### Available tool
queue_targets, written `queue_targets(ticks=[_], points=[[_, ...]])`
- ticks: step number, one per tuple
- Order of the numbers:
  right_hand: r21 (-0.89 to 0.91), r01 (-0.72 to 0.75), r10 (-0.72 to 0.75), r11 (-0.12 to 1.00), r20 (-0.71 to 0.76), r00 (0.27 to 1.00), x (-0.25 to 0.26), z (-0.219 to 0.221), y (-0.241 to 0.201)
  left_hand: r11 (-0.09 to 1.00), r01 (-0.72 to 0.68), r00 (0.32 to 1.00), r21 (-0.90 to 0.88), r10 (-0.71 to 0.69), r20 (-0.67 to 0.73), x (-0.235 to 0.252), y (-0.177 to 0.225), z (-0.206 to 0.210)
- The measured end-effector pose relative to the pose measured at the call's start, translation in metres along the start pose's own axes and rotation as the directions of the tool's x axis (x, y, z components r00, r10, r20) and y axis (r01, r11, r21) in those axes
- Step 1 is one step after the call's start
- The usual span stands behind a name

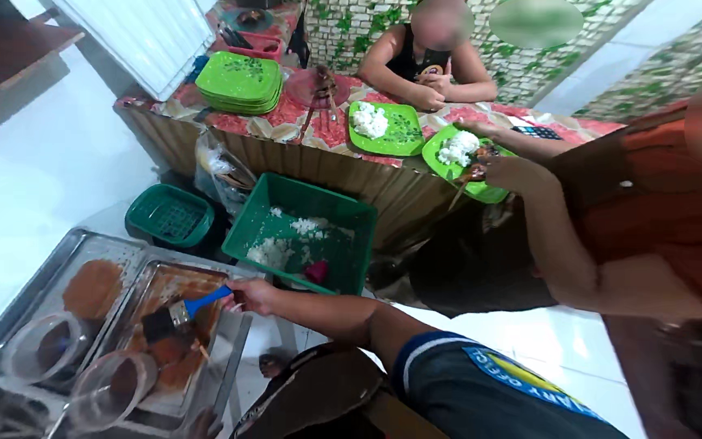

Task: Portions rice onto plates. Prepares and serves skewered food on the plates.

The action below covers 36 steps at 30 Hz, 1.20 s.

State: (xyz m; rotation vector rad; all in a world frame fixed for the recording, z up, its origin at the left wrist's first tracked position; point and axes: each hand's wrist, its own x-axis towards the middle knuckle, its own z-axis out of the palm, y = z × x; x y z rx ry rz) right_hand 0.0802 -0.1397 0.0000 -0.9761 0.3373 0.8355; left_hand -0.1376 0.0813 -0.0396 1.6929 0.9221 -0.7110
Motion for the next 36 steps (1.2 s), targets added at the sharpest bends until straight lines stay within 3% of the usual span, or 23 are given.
queue_targets(ticks=[3,5,8,13,16,20,25,27,32,34,36], points=[[-0.32,0.168,-0.205,0.933,-0.085,0.975,0.011,0.041,-0.016,0.969,-0.034,0.999,-0.246,0.042,0.027,0.024,-0.003,0.007],[-0.633,0.187,-0.288,0.751,-0.06,0.956,0.023,0.06,-0.024,0.931,-0.009,0.996,-0.365,0.04,0.076,0.016,0.015,0.006],[-0.888,0.186,-0.327,0.42,0.043,0.944,0.059,0.082,-0.022,0.889,0.045,0.99,-0.455,0.02,0.138,0.024,0.03,-0.003],[-0.959,0.218,-0.274,-0.183,0.263,0.925,0.128,0.115,-0.009,0.902,0.024,0.987,-0.431,0.048,0.155,0.044,0.024,-0.009],[-0.854,0.235,-0.097,-0.465,0.313,0.945,0.16,0.107,0.006,0.928,0.004,0.989,-0.372,0.051,0.137,0.045,0.013,-0.011],[-0.79,0.321,0.035,-0.522,0.356,0.934,0.126,0.078,0.025,0.955,0.027,0.991,-0.295,0.012,0.132,0.042,-0.002,-0.014],[-0.838,0.314,-0.12,-0.445,0.404,0.907,0.066,0.098,0.001,0.985,-0.059,0.983,-0.165,0.087,0.165,0.05,0.0,-0.006],[-0.758,0.414,-0.012,-0.503,0.486,0.874,0.062,0.126,0.015,0.991,-0.064,0.981,-0.115,0.083,0.174,0.045,0.001,-0.01],[-0.658,0.512,0.333,-0.552,0.389,0.859,0.053,0.14,0.071,0.998,-0.064,0.994,-0.026,0.066,0.092,0.052,0.005,-0.001],[-0.678,0.527,0.285,-0.512,0.444,0.849,0.037,0.129,0.067,0.994,-0.047,0.998,0.097,0.044,0.034,0.05,0.013,-0.001],[-0.768,0.473,0.132,-0.432,0.465,0.875,0.019,0.12,0.044,0.946,-0.01,1.0,0.323,0.01,0.003,0.041,0.024,-0.002]])
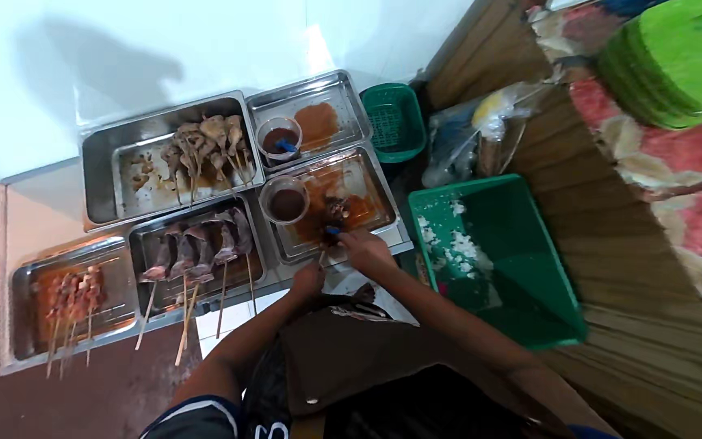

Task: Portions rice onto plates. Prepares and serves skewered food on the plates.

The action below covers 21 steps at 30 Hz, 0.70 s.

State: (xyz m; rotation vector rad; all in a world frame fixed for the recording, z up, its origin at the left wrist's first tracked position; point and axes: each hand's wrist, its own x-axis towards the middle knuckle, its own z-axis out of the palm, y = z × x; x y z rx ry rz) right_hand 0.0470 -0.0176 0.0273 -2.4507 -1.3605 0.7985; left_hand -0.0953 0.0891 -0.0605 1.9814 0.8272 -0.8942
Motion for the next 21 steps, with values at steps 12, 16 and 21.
queue_targets(ticks=[12,16,21], points=[[0.204,-0.315,0.331,0.927,-0.051,0.942,0.012,0.0,0.078,0.837,-0.189,0.976,-0.514,0.104,-0.191,-0.018,0.001,-0.034],[0.283,-0.306,0.357,0.909,-0.149,0.922,0.009,-0.024,0.044,0.774,-0.182,0.98,-0.607,0.092,-0.177,0.009,-0.015,-0.014],[-0.017,-0.034,0.034,0.999,-0.008,0.999,0.031,0.018,0.014,0.83,-0.107,0.992,-0.547,0.052,-0.115,0.022,-0.017,-0.006]])
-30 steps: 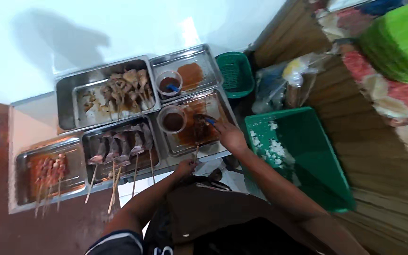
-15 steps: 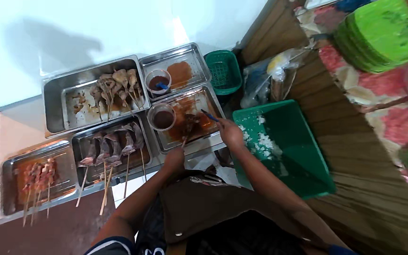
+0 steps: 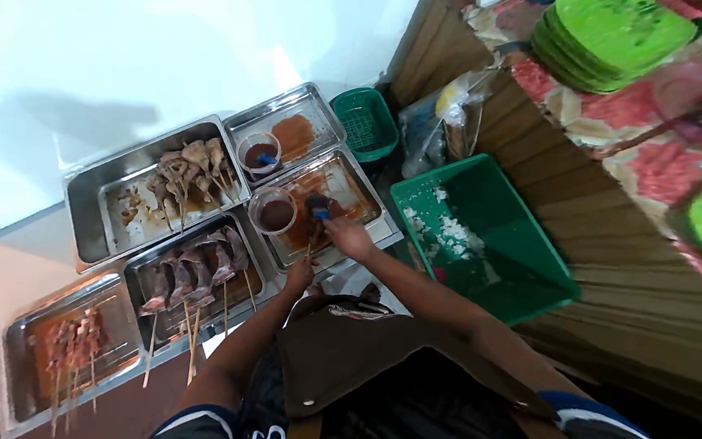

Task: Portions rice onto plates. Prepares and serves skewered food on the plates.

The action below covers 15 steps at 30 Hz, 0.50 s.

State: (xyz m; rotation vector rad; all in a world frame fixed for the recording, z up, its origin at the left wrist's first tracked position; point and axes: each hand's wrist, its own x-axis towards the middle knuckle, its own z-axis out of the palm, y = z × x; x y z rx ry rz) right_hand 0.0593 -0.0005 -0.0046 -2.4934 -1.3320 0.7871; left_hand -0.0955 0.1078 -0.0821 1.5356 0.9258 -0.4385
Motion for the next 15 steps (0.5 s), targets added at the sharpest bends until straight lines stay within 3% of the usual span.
queue_targets(ticks=[2,4,8,11,15], points=[[-0.04,0.126,-0.127,0.991,-0.032,0.991,-0.02,0.009,-0.009,1.0,0.021,1.0,-0.007,-0.021,0.007,0.001,0.0,-0.002],[-0.043,0.205,-0.21,0.978,-0.163,0.964,-0.045,0.005,-0.016,0.999,0.012,1.0,-0.05,-0.011,0.02,0.0,-0.001,-0.003],[0.038,0.318,-0.265,0.947,-0.467,0.844,-0.058,-0.026,-0.048,0.992,-0.058,0.996,-0.11,0.065,0.062,-0.01,0.003,-0.007],[0.149,0.301,-0.221,0.942,-0.4,0.889,-0.026,-0.03,-0.065,0.984,-0.06,0.994,-0.165,0.074,0.081,-0.02,0.01,-0.003],[0.139,0.262,-0.237,0.955,-0.17,0.957,0.042,-0.002,-0.055,0.934,0.007,0.992,-0.358,0.038,0.119,-0.019,0.014,0.0]])
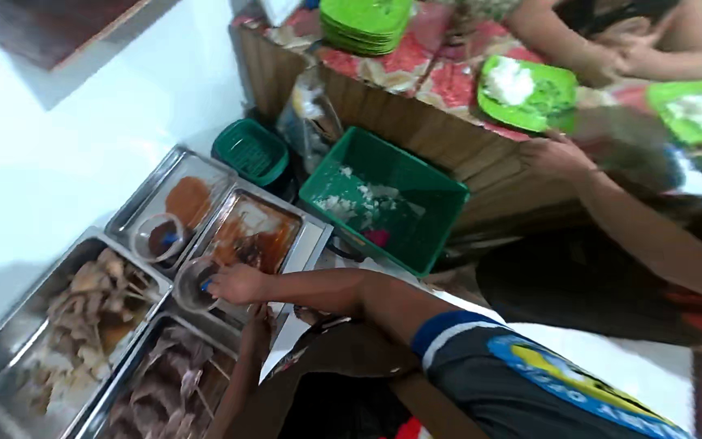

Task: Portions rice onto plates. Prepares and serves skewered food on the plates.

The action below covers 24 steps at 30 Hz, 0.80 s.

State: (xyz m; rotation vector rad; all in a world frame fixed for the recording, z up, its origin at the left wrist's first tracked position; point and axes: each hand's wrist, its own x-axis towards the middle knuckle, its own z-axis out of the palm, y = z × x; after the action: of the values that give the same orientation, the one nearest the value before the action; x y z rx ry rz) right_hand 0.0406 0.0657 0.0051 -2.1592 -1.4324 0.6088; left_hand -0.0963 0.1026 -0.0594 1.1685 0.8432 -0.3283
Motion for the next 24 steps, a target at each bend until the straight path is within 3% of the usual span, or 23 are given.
queue_targets(ticks=[3,5,8,11,14,18,21,24], points=[[0.014,-0.112,0.111,0.994,0.071,0.991,0.005,0.01,0.01,0.997,0.022,1.0,-0.074,-0.022,-0.002,-0.002,-0.003,0.002],[0.068,-0.138,0.137,0.988,0.025,0.99,-0.012,-0.007,0.005,0.996,0.014,1.0,-0.086,-0.014,0.0,0.001,-0.008,-0.002],[0.206,-0.101,0.128,0.973,-0.122,0.984,-0.067,-0.043,0.014,0.999,-0.006,1.0,-0.038,0.006,0.004,0.009,-0.012,-0.002],[0.473,-0.208,0.304,0.856,-0.135,0.943,-0.145,-0.065,0.045,0.997,-0.056,0.998,0.045,0.057,-0.002,0.013,-0.005,0.001],[0.581,-0.385,0.532,0.717,-0.098,0.841,-0.236,-0.055,0.087,0.975,-0.178,0.983,0.133,0.171,0.063,0.019,-0.001,0.0],[0.685,-0.577,0.788,0.445,0.006,0.615,-0.353,-0.013,0.125,0.931,-0.324,0.925,0.167,0.274,0.264,0.018,0.022,0.026],[0.696,-0.673,0.844,0.25,0.184,0.504,-0.422,0.01,0.133,0.893,-0.35,0.906,0.281,0.248,0.342,0.002,0.052,0.086],[0.713,-0.688,0.829,0.134,0.3,0.472,-0.474,0.039,0.148,0.86,-0.396,0.855,0.322,0.218,0.47,-0.009,0.073,0.162]])
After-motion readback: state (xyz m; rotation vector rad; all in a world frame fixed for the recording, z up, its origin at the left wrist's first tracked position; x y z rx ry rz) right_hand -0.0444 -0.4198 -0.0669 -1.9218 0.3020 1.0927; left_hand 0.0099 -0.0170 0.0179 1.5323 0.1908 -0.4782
